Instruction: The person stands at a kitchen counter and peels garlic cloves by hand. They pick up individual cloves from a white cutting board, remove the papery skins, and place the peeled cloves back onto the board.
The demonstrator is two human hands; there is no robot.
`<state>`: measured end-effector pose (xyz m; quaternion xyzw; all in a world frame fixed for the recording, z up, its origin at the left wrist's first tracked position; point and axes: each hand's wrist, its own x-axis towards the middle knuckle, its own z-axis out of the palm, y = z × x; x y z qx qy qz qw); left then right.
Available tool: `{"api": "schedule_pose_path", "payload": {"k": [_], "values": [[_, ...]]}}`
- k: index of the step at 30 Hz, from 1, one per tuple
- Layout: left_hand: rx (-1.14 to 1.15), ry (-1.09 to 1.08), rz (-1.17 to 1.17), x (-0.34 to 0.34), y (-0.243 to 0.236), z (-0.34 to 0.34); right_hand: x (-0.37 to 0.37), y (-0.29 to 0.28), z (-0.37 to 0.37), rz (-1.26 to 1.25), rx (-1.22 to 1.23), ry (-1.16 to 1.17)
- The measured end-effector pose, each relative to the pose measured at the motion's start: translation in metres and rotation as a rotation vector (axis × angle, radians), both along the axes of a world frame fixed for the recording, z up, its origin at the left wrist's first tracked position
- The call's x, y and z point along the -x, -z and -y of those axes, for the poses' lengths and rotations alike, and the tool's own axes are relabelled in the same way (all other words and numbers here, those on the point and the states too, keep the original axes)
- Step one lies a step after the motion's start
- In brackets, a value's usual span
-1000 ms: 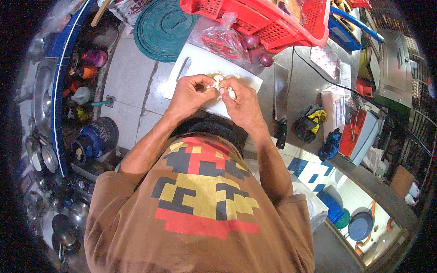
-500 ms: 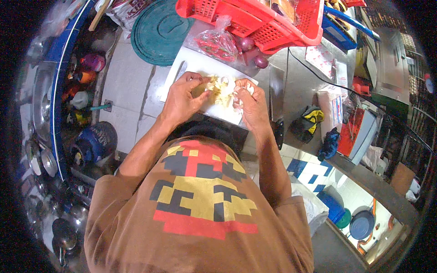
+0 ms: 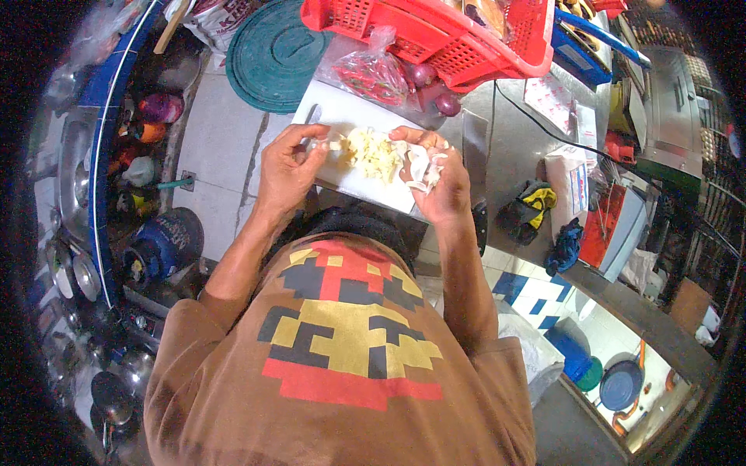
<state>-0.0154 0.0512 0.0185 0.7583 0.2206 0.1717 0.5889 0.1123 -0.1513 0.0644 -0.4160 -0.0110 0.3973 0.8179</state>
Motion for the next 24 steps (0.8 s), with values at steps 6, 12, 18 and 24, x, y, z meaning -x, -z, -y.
{"api": "schedule_pose_path", "payload": {"k": [6, 12, 18, 24], "values": [[-0.003, -0.064, -0.131, 0.015, -0.006, -0.012, -0.01, 0.007, -0.006, -0.167, -0.227, -0.037], [0.019, -0.096, -0.122, 0.024, 0.0, -0.013, -0.011, -0.014, -0.019, -0.059, -0.038, -0.043], [0.01, -0.076, -0.111, 0.024, 0.002, -0.015, -0.018, 0.006, -0.003, -0.06, 0.029, -0.067], [0.001, -0.043, -0.105, 0.02, -0.001, -0.016, -0.036, 0.017, 0.003, -0.142, 0.096, -0.081]]}}
